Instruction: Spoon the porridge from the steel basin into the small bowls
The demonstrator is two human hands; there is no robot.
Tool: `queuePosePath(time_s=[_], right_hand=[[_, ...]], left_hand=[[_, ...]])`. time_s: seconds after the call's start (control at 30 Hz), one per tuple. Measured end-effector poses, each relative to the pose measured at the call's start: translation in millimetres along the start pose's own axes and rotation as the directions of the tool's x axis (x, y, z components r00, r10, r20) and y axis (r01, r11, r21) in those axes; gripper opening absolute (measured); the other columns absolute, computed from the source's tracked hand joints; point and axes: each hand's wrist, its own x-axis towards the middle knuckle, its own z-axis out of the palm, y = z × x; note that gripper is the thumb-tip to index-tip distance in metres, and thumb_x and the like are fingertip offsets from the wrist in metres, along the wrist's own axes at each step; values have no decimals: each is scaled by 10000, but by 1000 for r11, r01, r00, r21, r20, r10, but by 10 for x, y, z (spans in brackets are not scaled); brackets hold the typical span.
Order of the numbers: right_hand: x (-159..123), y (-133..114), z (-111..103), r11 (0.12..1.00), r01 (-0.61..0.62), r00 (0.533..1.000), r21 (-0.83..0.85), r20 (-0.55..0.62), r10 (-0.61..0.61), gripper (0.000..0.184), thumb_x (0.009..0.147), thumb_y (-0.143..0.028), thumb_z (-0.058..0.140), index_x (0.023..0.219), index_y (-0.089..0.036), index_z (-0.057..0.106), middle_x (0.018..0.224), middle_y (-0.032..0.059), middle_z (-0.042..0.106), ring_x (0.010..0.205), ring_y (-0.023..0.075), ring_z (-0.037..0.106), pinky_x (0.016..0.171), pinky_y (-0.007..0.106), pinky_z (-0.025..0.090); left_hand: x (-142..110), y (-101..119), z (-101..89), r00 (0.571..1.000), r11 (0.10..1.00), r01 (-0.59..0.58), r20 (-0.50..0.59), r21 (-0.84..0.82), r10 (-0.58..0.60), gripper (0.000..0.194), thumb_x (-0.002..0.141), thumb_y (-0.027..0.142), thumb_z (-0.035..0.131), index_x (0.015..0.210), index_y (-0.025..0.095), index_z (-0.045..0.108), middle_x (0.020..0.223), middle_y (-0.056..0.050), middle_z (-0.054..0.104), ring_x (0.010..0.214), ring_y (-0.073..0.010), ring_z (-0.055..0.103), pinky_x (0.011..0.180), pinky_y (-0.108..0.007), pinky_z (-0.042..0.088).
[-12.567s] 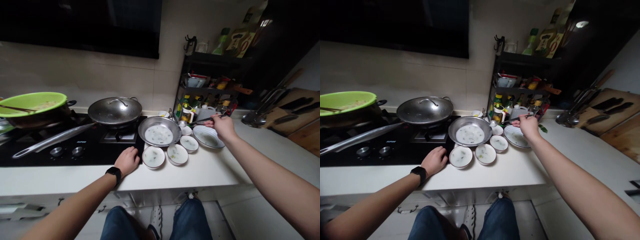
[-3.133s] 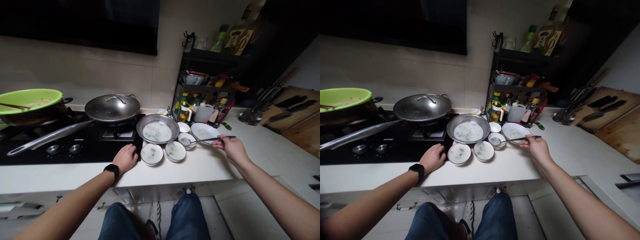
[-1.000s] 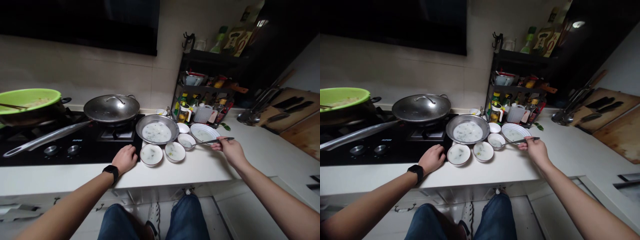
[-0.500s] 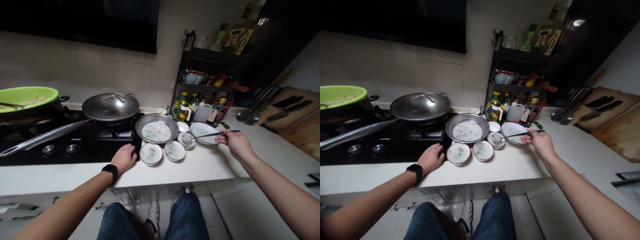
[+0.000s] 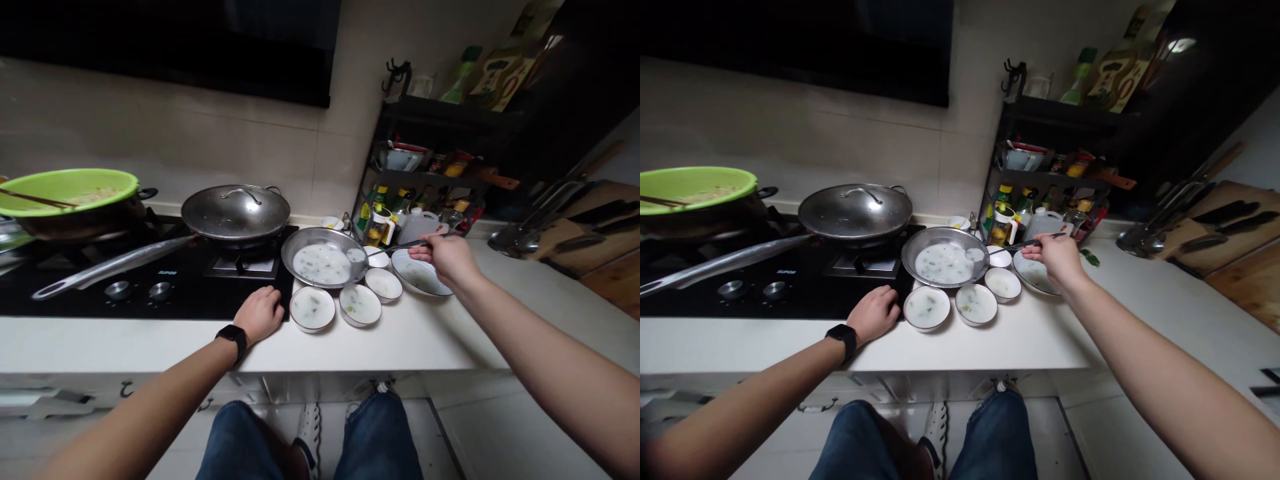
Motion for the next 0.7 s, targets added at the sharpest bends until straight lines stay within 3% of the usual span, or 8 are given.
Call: queuePosePath(time_s=[0.17,0.27,0.33,0.4,0.47,0.53,0.6,0.7], right_hand=[[-20,310,414,996,77,991,-44,113,-72,139,986,-130,488,901,-184,582,546,30,675,505,161,704,529,235,619],[-120,447,485,930,339,914,-140,285,-290,90,989,-246,560,998,-191,631,627,22,715,583,166,726,635,278,647],[-218,495,454,771,603,763,-205,429,-483,163,964,-313,620,1072,-207,681,804,59,778,738,193,765,793,343,659],[-323,516,399,540,813,549,-217,596,-587,200,939,-318,645,1095,-222,725,1030,108,799,937,238,775,948,406,626],[-415,519,345,351,922,343,-163,765,-545,216,937,-284,613,1090,-224,752,1164,132,785,1062,272,756,1012,439,600],[-480,506,284,257,959,230,-121,863,-451,253,947,-259,561,1094,-221,763,1174,133,788,1083,274,752,1004,438,606],[-517,469,179,240,955,267,-172,849,-456,280,963,-266,527,1112,-220,759,1169,131,791,1069,265,754,988,424,613],[-537,368,-105,352,860,509,-368,606,-610,264,982,-315,526,1115,-232,738,1093,127,800,1033,265,756,999,428,601]], left_hand=[[-4,-7,14,1000,1000,6,-2,-14,-6,137,919,218,498,854,219,619,938,-103,657,930,-265,627,893,-407,510],[-5,-3,12,1000,1000,12,2,-20,-12,141,921,218,498,863,218,626,943,-103,656,939,-265,630,901,-406,510],[-4,3,4,1000,1000,13,2,-26,-13,144,920,218,495,868,212,629,950,-109,659,938,-268,629,902,-413,512],[-3,7,-3,1000,1000,10,1,-25,-10,145,920,219,492,867,209,627,953,-113,660,937,-271,628,905,-419,513],[-2,8,-6,1000,1000,11,3,-17,-11,141,919,217,494,858,211,622,947,-111,658,937,-270,628,906,-417,511],[-2,6,-5,1000,1000,11,2,-14,-11,140,920,215,496,850,214,618,938,-106,656,936,-268,627,902,-412,510],[-4,3,-3,1000,1000,8,-2,-17,-8,142,921,212,496,844,215,615,928,-103,652,933,-265,626,896,-408,510],[-6,-1,-2,1000,1000,1,-7,-12,-1,141,921,211,496,839,220,610,921,-99,646,931,-264,624,897,-404,508]])
